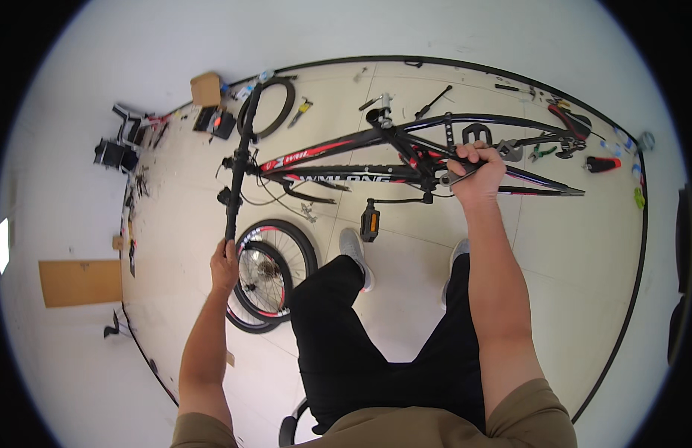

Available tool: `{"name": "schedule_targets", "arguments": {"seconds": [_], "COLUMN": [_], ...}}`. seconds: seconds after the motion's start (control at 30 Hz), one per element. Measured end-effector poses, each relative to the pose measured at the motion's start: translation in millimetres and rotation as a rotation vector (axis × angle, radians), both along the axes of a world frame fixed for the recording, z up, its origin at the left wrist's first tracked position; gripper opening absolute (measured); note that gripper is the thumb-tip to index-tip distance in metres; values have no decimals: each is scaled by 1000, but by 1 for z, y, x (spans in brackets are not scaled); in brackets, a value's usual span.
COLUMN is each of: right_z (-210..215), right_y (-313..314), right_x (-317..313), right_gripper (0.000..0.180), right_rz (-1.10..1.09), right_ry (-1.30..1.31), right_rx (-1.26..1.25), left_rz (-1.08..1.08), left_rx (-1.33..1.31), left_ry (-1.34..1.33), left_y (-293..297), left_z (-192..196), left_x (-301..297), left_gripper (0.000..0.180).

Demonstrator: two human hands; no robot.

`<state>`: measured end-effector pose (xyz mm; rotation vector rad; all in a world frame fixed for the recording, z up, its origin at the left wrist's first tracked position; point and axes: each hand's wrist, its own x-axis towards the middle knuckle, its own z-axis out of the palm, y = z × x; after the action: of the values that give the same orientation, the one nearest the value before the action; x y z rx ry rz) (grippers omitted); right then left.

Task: The person assembles a bicycle by attaching the handlebar to the frame and tightening it with a wrench. They then pick up a wheel and position it near the frame.

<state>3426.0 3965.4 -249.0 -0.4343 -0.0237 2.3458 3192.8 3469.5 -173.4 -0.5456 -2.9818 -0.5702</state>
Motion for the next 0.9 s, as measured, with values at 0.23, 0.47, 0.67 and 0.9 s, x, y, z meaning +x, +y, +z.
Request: {"name": "schedule_targets", "arguments": {"seconds": [0.23,0.47,0.67,0.9], "right_z": [-5,-6,-1,1], "right_y": [-12,-19,-26,-31], "right_x": [20,29,29,17], "right_gripper": [11,8,8,11], "right_rz": [-32,-32,28,69], "right_ry": [-3,-37,-91,-61], "right_rx": [-92,-127,-157,-127], "left_rz": [4,36,43,119], "left_rx": [-40,51,26,80], "left_ry": [-44,-111,-101,-139], "left_y": [-2,-10,-9,-13], "left_z": [1,-4,-19,-38], "left_x": [-9,0,19,18], "left_gripper": [44,41,42,43]}}
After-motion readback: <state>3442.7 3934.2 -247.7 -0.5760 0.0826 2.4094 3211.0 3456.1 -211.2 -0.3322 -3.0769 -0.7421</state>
